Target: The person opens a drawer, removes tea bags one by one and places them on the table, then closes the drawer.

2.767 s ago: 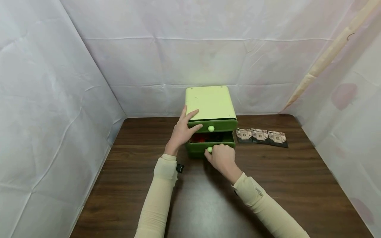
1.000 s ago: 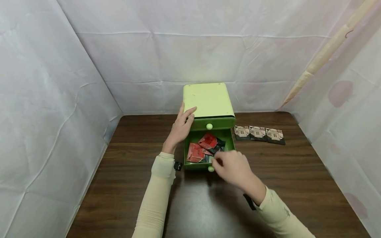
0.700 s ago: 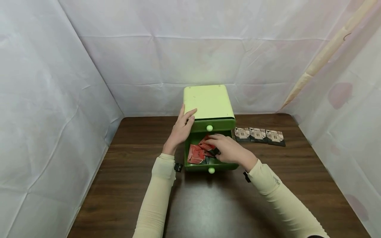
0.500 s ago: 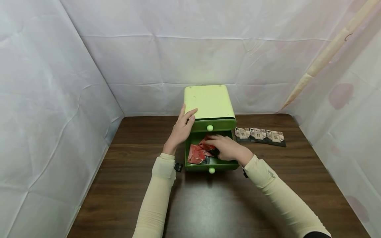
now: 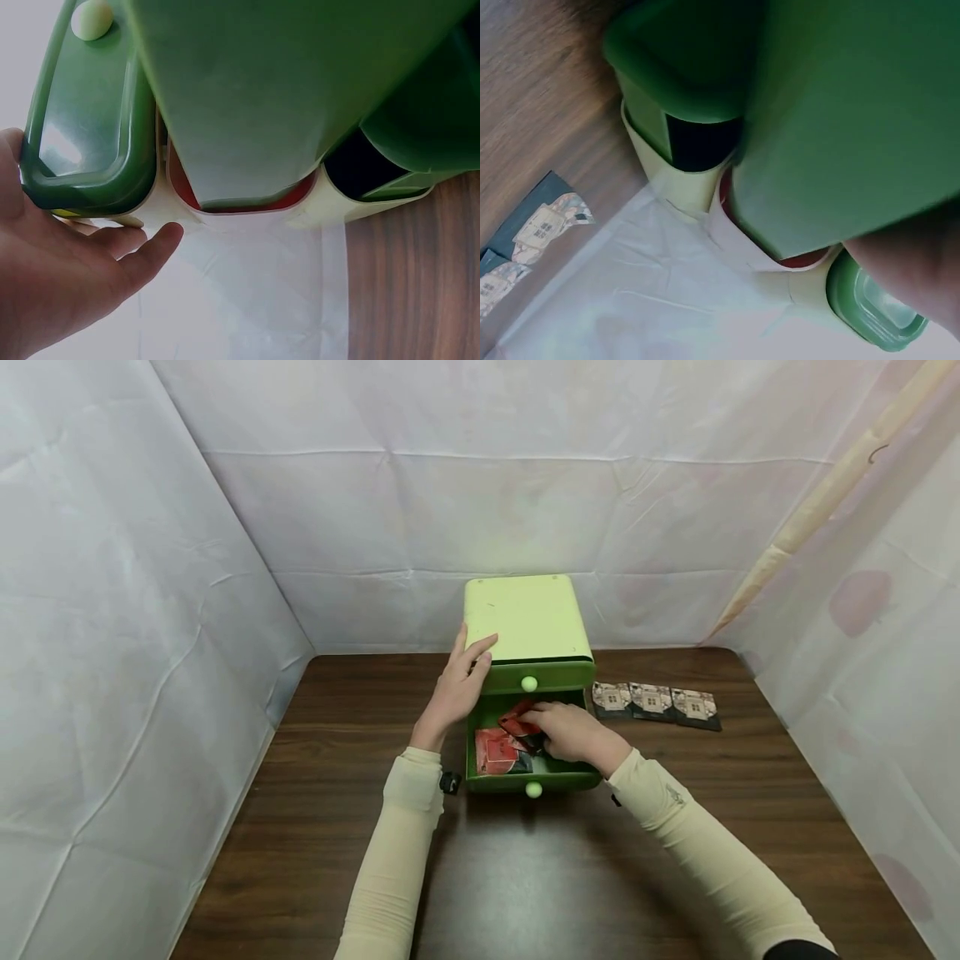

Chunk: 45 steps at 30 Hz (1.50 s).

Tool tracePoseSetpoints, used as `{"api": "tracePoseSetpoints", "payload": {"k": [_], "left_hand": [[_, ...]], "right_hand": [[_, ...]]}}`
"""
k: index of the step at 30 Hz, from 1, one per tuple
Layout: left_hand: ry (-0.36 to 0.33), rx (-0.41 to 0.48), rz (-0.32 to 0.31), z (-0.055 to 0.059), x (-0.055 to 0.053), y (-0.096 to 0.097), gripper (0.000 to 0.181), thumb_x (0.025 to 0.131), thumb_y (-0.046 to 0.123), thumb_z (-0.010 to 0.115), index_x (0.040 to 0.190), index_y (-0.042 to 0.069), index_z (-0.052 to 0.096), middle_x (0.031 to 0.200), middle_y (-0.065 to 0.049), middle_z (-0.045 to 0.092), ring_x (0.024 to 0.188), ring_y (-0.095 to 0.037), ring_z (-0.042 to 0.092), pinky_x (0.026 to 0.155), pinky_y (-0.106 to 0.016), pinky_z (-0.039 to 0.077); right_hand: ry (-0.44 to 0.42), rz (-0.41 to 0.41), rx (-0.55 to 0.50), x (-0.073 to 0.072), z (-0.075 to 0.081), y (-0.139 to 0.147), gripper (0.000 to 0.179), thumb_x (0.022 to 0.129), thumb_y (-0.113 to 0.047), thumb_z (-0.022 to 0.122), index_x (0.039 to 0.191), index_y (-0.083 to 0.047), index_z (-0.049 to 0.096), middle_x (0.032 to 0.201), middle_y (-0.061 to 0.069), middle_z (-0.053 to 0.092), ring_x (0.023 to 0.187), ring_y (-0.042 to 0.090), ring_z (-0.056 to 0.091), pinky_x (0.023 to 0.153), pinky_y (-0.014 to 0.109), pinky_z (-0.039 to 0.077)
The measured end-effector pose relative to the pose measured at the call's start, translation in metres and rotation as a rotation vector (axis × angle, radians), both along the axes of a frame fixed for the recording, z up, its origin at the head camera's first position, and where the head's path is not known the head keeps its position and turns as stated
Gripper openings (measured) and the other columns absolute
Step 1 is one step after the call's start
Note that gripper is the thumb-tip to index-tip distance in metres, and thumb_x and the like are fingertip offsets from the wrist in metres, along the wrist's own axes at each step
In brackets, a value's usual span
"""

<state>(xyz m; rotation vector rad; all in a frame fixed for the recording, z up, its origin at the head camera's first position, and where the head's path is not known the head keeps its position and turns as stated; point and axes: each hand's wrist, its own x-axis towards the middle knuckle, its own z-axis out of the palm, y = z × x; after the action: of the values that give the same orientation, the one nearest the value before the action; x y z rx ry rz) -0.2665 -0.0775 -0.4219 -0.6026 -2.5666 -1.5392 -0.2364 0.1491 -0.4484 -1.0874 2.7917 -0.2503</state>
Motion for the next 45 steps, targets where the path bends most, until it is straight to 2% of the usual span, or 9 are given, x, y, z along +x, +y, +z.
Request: {"api": "tracePoseSetpoints", "payload": {"k": [6, 9, 18, 21, 24, 27, 37, 42, 45], "left_hand": [[0.001, 0.003, 0.002, 0.001, 0.0, -0.001, 0.047, 0.104, 0.049, 0.033, 0.147, 0.033, 0.044, 0.162, 0.004, -0.007, 0.146, -0.027, 0.008, 0.105, -0.065, 0.019], [-0.006, 0.006, 0.006, 0.001, 0.001, -0.001, 0.047, 0.104, 0.049, 0.033, 0.147, 0.033, 0.044, 0.162, 0.004, -0.007, 0.146, -0.027, 0.009, 0.105, -0.065, 0.018], [-0.01, 0.015, -0.001, 0.0, 0.002, 0.0, 0.047, 0.104, 0.05, 0.033, 0.147, 0.034, 0.044, 0.162, 0.004, -0.007, 0.146, -0.027, 0.008, 0.106, -0.064, 0.019], [-0.014, 0.009, 0.0, 0.0, 0.001, 0.0, 0.047, 0.104, 0.051, 0.033, 0.147, 0.035, 0.043, 0.162, 0.005, -0.008, 0.146, -0.027, 0.008, 0.106, -0.064, 0.019], [-0.018, 0.013, -0.001, 0.001, 0.001, -0.001, 0.047, 0.104, 0.05, 0.033, 0.147, 0.036, 0.042, 0.162, 0.006, -0.008, 0.146, -0.027, 0.008, 0.106, -0.063, 0.021], [-0.021, 0.015, -0.002, 0.001, 0.001, -0.001, 0.047, 0.104, 0.05, 0.033, 0.147, 0.035, 0.042, 0.162, 0.007, -0.009, 0.146, -0.026, 0.008, 0.106, -0.061, 0.022], [-0.016, 0.026, 0.0, 0.004, 0.002, 0.0, 0.048, 0.103, 0.051, 0.034, 0.147, 0.034, 0.043, 0.162, 0.005, -0.008, 0.146, -0.027, 0.011, 0.106, -0.058, 0.026], [-0.005, 0.027, 0.007, 0.005, 0.001, 0.0, 0.047, 0.104, 0.049, 0.035, 0.146, 0.033, 0.044, 0.162, 0.005, -0.007, 0.146, -0.023, 0.005, 0.108, -0.06, 0.02], [-0.007, 0.026, 0.018, 0.006, 0.002, 0.0, 0.046, 0.104, 0.048, 0.036, 0.146, 0.033, 0.045, 0.162, 0.006, -0.006, 0.146, -0.022, 0.005, 0.108, -0.06, 0.019]], "right_hand": [[0.23, 0.036, -0.059, -0.003, -0.011, -0.005, 0.011, 0.09, -0.007, 0.065, 0.097, -0.013, 0.071, 0.094, 0.005, 0.063, 0.084, 0.025, 0.059, 0.071, 0.041, 0.05], [0.271, 0.059, -0.101, -0.005, -0.015, -0.006, 0.009, 0.09, -0.007, 0.065, 0.085, -0.014, 0.063, 0.084, 0.001, 0.058, 0.075, 0.02, 0.054, 0.064, 0.036, 0.047], [0.319, 0.065, -0.151, -0.004, -0.017, -0.003, 0.015, 0.093, -0.002, 0.057, 0.1, -0.01, 0.046, 0.063, -0.003, 0.041, 0.05, 0.011, 0.038, 0.045, 0.027, 0.032], [0.372, 0.065, -0.162, -0.003, -0.016, -0.001, 0.021, 0.094, -0.001, 0.057, 0.113, -0.009, 0.055, 0.071, 0.0, 0.055, 0.055, 0.013, 0.049, 0.047, 0.028, 0.039], [0.397, 0.08, -0.175, -0.002, -0.014, 0.001, 0.033, 0.091, 0.001, 0.061, 0.121, -0.013, 0.065, 0.095, 0.002, 0.069, 0.079, 0.018, 0.063, 0.063, 0.033, 0.051], [0.425, 0.109, -0.197, 0.002, -0.009, 0.003, 0.033, 0.089, 0.001, 0.062, 0.115, -0.016, 0.072, 0.109, 0.001, 0.07, 0.1, 0.022, 0.064, 0.082, 0.039, 0.051], [0.647, 0.158, -0.563, 0.037, 0.023, 0.032, 0.032, 0.073, 0.006, 0.073, 0.102, -0.007, 0.078, 0.103, 0.009, 0.072, 0.1, 0.03, 0.065, 0.089, 0.047, 0.048], [0.864, 0.055, -0.786, 0.05, 0.033, 0.053, 0.032, 0.075, 0.007, 0.063, 0.101, -0.003, 0.078, 0.102, 0.012, 0.073, 0.095, 0.035, 0.068, 0.09, 0.047, 0.048], [0.957, -0.047, -0.825, 0.052, 0.036, 0.067, 0.033, 0.076, 0.008, 0.061, 0.102, -0.003, 0.078, 0.102, 0.012, 0.072, 0.093, 0.036, 0.069, 0.088, 0.048, 0.048]]}}
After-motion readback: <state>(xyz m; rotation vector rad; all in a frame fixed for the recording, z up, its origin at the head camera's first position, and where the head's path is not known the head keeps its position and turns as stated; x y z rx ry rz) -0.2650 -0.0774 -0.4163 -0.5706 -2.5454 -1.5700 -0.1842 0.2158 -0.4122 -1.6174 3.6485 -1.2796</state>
